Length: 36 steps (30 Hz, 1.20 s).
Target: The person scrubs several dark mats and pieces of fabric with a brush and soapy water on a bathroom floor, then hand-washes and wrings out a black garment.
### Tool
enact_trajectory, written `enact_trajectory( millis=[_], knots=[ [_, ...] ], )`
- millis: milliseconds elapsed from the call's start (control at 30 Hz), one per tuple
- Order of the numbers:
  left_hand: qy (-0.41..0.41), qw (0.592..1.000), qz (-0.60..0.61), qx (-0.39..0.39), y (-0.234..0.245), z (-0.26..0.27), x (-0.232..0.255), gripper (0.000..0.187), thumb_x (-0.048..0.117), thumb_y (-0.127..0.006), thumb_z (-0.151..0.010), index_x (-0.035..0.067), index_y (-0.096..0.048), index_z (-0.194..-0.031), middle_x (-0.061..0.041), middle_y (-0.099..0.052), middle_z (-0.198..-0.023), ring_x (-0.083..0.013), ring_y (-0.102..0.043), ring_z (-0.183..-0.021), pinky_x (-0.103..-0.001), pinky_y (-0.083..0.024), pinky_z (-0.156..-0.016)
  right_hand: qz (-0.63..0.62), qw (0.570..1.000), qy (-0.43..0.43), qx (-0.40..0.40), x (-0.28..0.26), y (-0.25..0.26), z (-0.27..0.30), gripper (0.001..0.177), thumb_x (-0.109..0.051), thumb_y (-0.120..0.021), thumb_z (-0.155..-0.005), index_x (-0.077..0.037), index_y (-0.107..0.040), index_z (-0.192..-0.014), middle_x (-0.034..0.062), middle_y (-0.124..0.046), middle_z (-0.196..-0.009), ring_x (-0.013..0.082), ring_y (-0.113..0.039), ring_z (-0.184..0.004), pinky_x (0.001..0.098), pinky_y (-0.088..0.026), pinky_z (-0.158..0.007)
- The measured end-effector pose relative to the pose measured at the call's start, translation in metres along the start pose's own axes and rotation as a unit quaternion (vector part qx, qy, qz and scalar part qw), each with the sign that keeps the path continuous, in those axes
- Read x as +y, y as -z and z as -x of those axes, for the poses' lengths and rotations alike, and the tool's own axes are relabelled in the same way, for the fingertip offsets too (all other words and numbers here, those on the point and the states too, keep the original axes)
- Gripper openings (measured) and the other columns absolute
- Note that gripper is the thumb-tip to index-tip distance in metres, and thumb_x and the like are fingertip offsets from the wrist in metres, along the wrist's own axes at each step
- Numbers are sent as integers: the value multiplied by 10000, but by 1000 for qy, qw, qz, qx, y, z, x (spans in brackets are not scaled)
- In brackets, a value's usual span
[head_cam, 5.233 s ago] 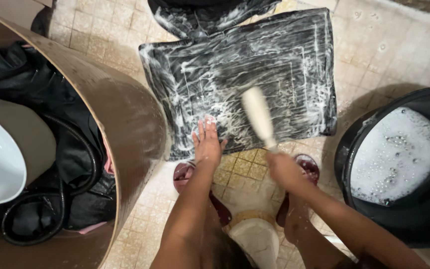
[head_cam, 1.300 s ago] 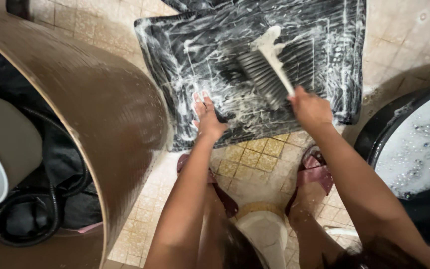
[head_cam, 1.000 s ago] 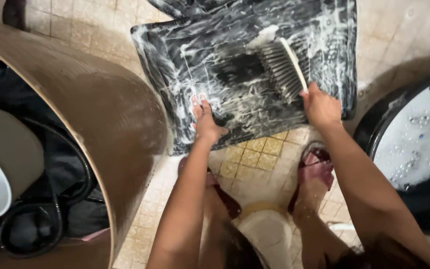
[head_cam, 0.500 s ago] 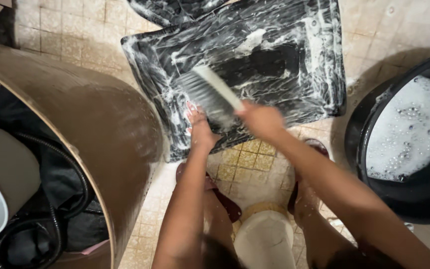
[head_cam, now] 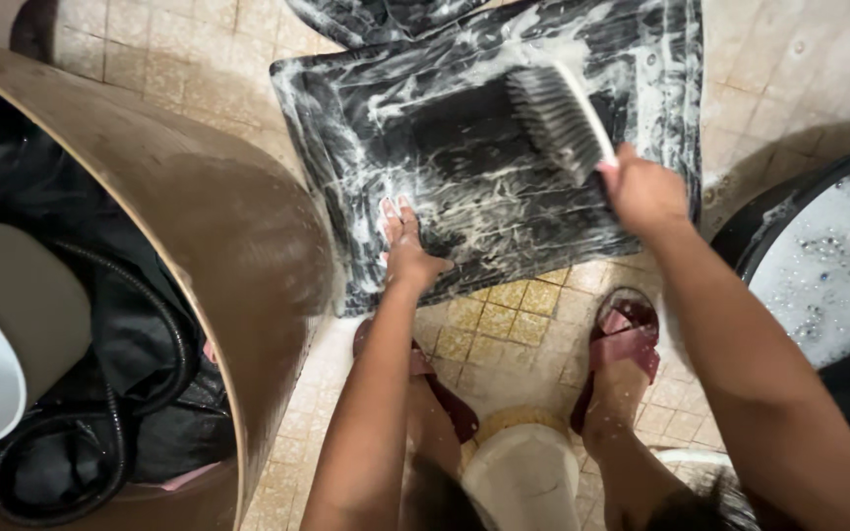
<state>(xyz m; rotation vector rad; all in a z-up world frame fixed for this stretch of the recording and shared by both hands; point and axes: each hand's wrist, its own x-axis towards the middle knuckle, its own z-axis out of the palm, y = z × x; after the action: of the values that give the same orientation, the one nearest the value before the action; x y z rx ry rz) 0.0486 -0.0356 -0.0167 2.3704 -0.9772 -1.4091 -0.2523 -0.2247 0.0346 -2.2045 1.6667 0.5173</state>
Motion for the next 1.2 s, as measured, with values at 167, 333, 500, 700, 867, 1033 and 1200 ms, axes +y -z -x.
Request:
enact_trajectory(
  millis=[167, 333, 500, 700, 867, 1033, 1200],
  knots=[
    [-24, 1000, 2, 5, -8, -9, -11, 1531, 215, -1010, -510, 222, 24, -1639, -85, 138, -1730, -370, -8, -1594, -718, -249, -1147, -41, 996, -57, 58, 31, 5, 2, 429, -452, -439, -1134, -44, -564, -1179, 299, -708, -930, 523, -675, -868, 619, -511, -769],
    [-21, 1000, -5, 3, -12, -9, -11, 1537, 228, -1016, -516, 213, 41, -1631, -91, 161, -1722, -380, 44, -1605, -757, -238, -1119, -104, 992, -18, 67, -15, 11, 11, 435, -471, -410, -1142, -68, -562, -1208, 315, -696, -888, 533, -664, -837, 620, -511, -763],
    [-12, 1000, -24, -17, -6, -11, -4, 1559, 233, -1013, -507, 195, 68, -1630, -100, 194, -1711, -385, 44, -1597, -755, -263, -1115, -125, 990, 72, -4, -128, 20, -16, 439, -518, -466, -1014, -108, -554, -1140, 227, -711, -828, 447, -699, -730, 593, -539, -630],
    [38, 997, -64, -33, -8, -9, 7, 1561, 250, -1001, -538, 203, 115, -1629, -83, 232, -1706, -372, 51, -1590, -746, -277, -1119, -36, 978, 206, -22, -187, 12, -17, 428, -512, -426, -1076, -105, -557, -1102, 171, -739, -846, 407, -726, -775, 553, -558, -674],
    [41, 998, -45, -16, -7, -4, 12, 1531, 272, -995, -565, 226, 102, -1631, -57, 218, -1711, -352, 50, -1597, -750, -262, -1120, -86, 993, 49, -62, -117, 16, -32, 475, -522, -392, -1076, -99, -560, -1211, 179, -729, -859, 402, -720, -795, 552, -550, -702],
    [25, 1000, -8, -2, -4, 1, 7, 1503, 234, -984, -550, 241, 44, -1646, -39, 179, -1733, -342, 19, -1607, -767, -254, -1114, -61, 997, -44, 19, -11, 8, -23, 527, -537, -430, -1107, -45, -576, -1224, 282, -709, -923, 485, -696, -850, 598, -535, -737],
    [11, 1000, -17, -3, -7, -1, 1, 1482, 243, -983, -553, 228, 16, -1648, -56, 169, -1727, -358, 18, -1599, -779, -267, -1097, -31, 995, -41, 85, 35, 3, -17, 494, -499, -432, -1161, -39, -603, -1215, 324, -697, -951, 545, -658, -889, 627, -513, -764]
  ],
)
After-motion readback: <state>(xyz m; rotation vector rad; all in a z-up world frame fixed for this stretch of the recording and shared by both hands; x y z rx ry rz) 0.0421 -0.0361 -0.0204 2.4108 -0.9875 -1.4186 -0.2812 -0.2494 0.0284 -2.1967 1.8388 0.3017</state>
